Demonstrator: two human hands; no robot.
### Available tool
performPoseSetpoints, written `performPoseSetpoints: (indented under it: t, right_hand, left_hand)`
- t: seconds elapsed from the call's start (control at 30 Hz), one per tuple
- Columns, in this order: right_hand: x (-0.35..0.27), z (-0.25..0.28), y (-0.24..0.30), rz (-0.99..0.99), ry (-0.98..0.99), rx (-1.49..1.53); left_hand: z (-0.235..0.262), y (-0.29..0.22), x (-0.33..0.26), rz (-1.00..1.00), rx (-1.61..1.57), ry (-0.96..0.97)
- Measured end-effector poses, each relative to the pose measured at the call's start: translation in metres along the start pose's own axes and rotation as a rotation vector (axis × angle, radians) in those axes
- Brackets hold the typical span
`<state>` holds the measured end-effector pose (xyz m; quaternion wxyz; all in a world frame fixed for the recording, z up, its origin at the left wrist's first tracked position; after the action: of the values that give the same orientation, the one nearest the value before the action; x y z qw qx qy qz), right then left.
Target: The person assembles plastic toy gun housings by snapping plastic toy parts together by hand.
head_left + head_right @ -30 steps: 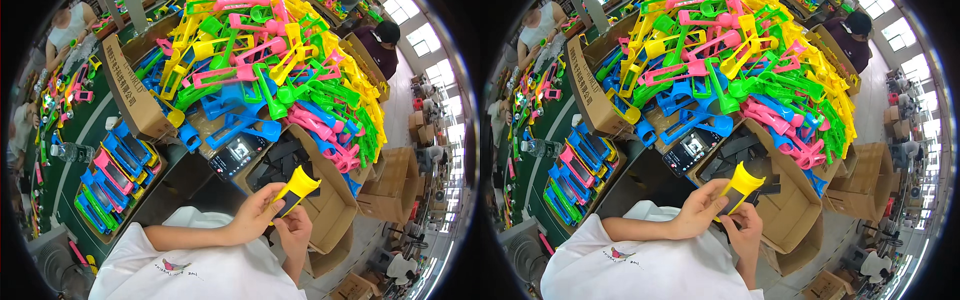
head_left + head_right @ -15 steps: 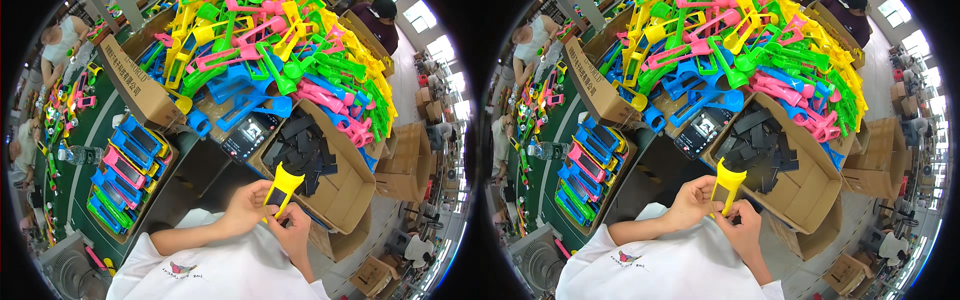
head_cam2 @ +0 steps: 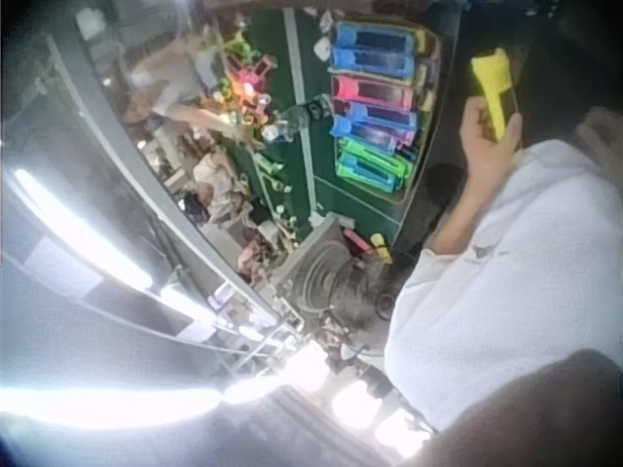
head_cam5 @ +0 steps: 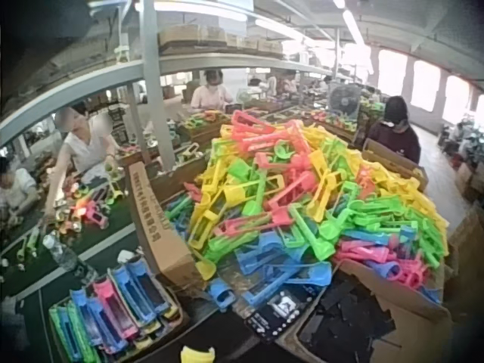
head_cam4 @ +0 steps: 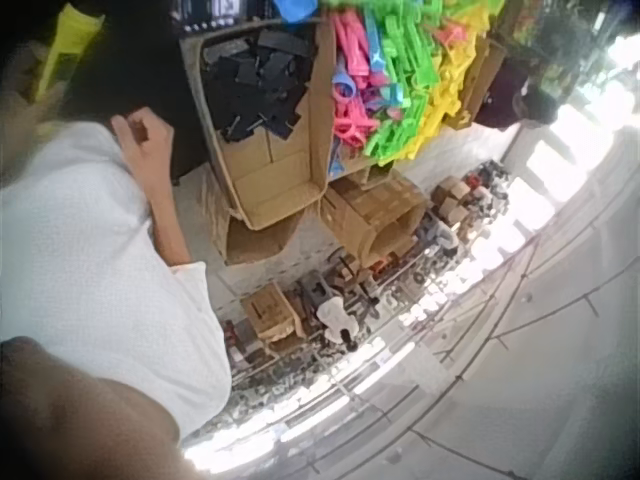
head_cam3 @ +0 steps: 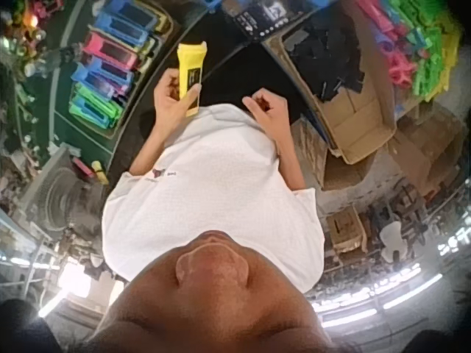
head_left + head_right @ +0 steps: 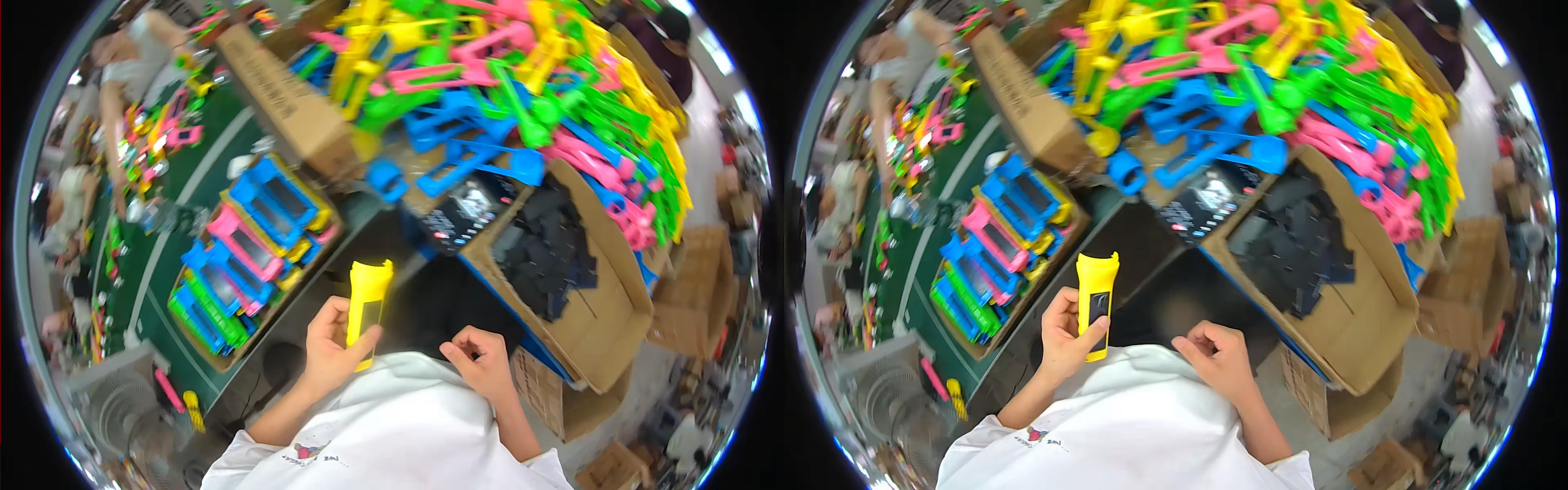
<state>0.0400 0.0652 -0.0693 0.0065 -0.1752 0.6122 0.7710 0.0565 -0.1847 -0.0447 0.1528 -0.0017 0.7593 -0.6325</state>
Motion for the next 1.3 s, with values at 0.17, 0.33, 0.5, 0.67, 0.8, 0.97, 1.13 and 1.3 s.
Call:
performPoseSetpoints:
  t: [0.17, 0.33, 0.5, 0.67, 0.8, 0.97, 1.13, 1.3]
  right_hand:
    - [0.03, -0.047, -0.028, 0.028, 0.16, -0.02]
    - [0.055, -0.098, -0.037, -0.009, 0.387, 0.177]
    - [0.072, -0.12, -0.051, 0.049, 0.476, 0.217]
    - [0.07, -0.101, -0.087, 0.041, 0.412, 0.383]
    - [0.06, -0.084, -0.088, 0.084, 0.386, 0.507]
    - [0.049, -0.074, -0.092, 0.133, 0.384, 0.67]
    - [0.039, -0.064, -0.087, 0.156, 0.345, 0.609]
    - [0.022, -0.044, -0.07, 0.2, 0.343, 0.536]
  left_hand:
    - [0.094, -0.004, -0.04, -0.075, -0.032, -0.363]
    - [0.187, -0.035, -0.105, -0.241, 0.243, -0.83]
    - [0.273, -0.052, -0.12, -0.319, 0.63, -1.106]
    - [0.298, -0.051, -0.082, -0.27, 0.908, -1.052]
    - [0.307, -0.034, -0.066, -0.191, 1.127, -1.077]
    - [0.32, -0.023, -0.071, -0.279, 1.12, -1.043]
    - [0.314, -0.021, -0.067, -0.13, 1.084, -0.946]
    - [0.278, -0.051, -0.064, -0.416, 1.13, -0.962]
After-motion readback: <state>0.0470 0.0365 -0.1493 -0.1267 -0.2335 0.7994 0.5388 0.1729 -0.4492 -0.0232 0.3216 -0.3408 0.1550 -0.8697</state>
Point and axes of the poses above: each hand's wrist, its own x-axis towards the middle knuckle, its own z-axis out of the back of the hand, y = z × x, the point moved 6 cm from there along x, towards the middle knuckle, and after that the axes turned 5 degrees about -y, right-handed, at the moved point
